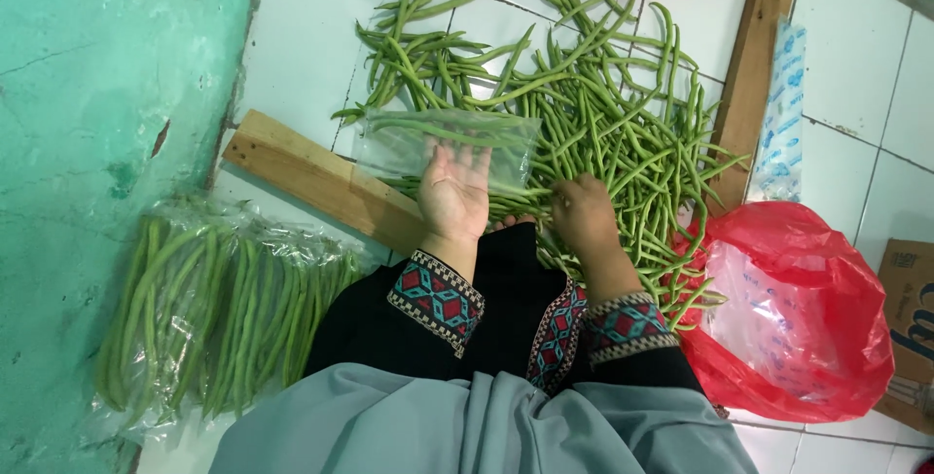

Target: Packing long green beans into small plastic bags

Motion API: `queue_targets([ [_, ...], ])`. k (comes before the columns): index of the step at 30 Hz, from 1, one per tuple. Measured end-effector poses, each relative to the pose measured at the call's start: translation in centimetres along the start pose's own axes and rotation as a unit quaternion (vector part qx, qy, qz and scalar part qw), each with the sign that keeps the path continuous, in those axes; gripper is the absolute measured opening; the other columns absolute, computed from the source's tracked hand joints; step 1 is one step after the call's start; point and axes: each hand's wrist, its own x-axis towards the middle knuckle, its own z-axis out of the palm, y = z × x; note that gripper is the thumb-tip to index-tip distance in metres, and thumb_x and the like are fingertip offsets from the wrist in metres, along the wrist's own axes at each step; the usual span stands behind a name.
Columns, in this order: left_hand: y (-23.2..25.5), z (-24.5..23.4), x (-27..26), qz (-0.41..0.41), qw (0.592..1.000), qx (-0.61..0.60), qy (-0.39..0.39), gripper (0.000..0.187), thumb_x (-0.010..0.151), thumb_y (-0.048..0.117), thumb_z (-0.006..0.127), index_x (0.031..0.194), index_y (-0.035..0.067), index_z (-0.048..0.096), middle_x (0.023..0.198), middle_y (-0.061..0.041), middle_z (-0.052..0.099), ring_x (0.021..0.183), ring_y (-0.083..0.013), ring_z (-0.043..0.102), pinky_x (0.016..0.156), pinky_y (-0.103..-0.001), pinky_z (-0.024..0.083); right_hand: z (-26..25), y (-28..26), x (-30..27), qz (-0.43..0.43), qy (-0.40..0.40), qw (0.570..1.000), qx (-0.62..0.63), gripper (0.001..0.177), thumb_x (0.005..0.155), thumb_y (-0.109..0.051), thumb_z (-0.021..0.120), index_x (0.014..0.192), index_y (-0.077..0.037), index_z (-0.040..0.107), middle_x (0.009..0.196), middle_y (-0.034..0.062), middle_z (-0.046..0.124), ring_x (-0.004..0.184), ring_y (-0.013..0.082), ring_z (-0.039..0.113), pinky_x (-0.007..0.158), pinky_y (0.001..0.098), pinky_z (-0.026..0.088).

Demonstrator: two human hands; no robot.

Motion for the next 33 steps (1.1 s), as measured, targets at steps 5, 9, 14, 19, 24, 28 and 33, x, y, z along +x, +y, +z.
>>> queue_targets([
  [5,-0.1,0.5,0.1,0.003,1.0,-0.01,-0.015,0.03,0.106,0.02,0.047,0.134,0.02,0.058,0.14,0.0,0.06,0.132,-0.0306,0.053,0.118,-0.059,0.04,-2.8,2.0,-2.8,0.042,0.046,0.988,0.139,0.018,0.094,-0.005,0.07,0.111,-0.009,0.074,0.096,0.0106,0.058,0.092,0.0339,0.063,0.08,0.0443,0.057],
  [9,0.3,1.8,-0.6,0.008,1.0,-0.018,-0.025,0.029,0.106,0.019,0.049,0.133,0.018,0.059,0.138,-0.001,0.061,0.13,-0.0311,0.055,0.117,-0.058,0.042,-2.9,3.5,-5.2,0.092,0.097,0.953,0.273,0.014,0.105,-0.007,0.064,0.116,-0.005,0.07,0.108,0.0166,0.056,0.099,0.037,0.063,0.077,0.0429,0.059],
  [14,0.2,1.8,-0.7,-0.001,1.0,-0.015,-0.013,0.027,0.105,0.021,0.05,0.13,0.019,0.059,0.135,-0.001,0.062,0.131,-0.0314,0.054,0.116,-0.058,0.042,-5.9,1.0,-6.8,0.092,0.134,0.895,0.416,0.014,0.107,-0.002,0.055,0.119,-0.003,0.062,0.111,0.0148,0.062,0.107,0.0283,0.066,0.09,0.042,0.056],
  [19,0.3,1.1,-0.6,-0.009,1.0,-0.001,0.023,0.026,0.105,0.023,0.051,0.128,0.017,0.061,0.133,-0.001,0.062,0.132,-0.0307,0.054,0.117,-0.057,0.042,-7.2,0.6,-8.2,0.089,0.125,0.878,0.453,0.017,0.108,-0.001,0.052,0.123,0.002,0.059,0.095,0.0174,0.07,0.097,0.0248,0.068,0.09,0.043,0.052],
  [24,0.7,2.3,-1.1,-0.008,0.998,-0.016,0.061,0.016,0.104,0.015,0.049,0.117,0.013,0.06,0.116,-0.001,0.061,0.125,-0.0311,0.057,0.115,-0.055,0.046,-8.2,0.6,-8.8,0.101,0.122,0.913,0.375,0.018,0.107,-0.003,0.056,0.12,0.0,0.068,0.079,0.0105,0.067,0.079,0.0182,0.061,0.078,0.0362,0.051],
  [28,0.3,1.0,-0.7,-0.011,0.998,-0.002,0.056,0.02,0.104,0.013,0.05,0.121,0.017,0.06,0.119,-0.002,0.064,0.125,-0.0326,0.059,0.113,-0.056,0.047,-9.0,0.3,-9.1,0.104,0.128,0.923,0.347,0.019,0.106,-0.002,0.057,0.118,0.0,0.07,0.075,0.0117,0.064,0.076,0.0193,0.059,0.075,0.0366,0.05],
  [33,-0.1,0.6,-0.5,-0.008,0.999,0.033,0.031,0.031,0.103,0.014,0.052,0.131,0.026,0.056,0.121,0.003,0.066,0.124,-0.0292,0.06,0.113,-0.056,0.046,-9.3,0.4,-9.1,0.1,0.124,0.937,0.31,0.019,0.103,-0.002,0.06,0.116,-0.001,0.073,0.074,0.0134,0.064,0.074,0.0234,0.062,0.073,0.0392,0.052],
])
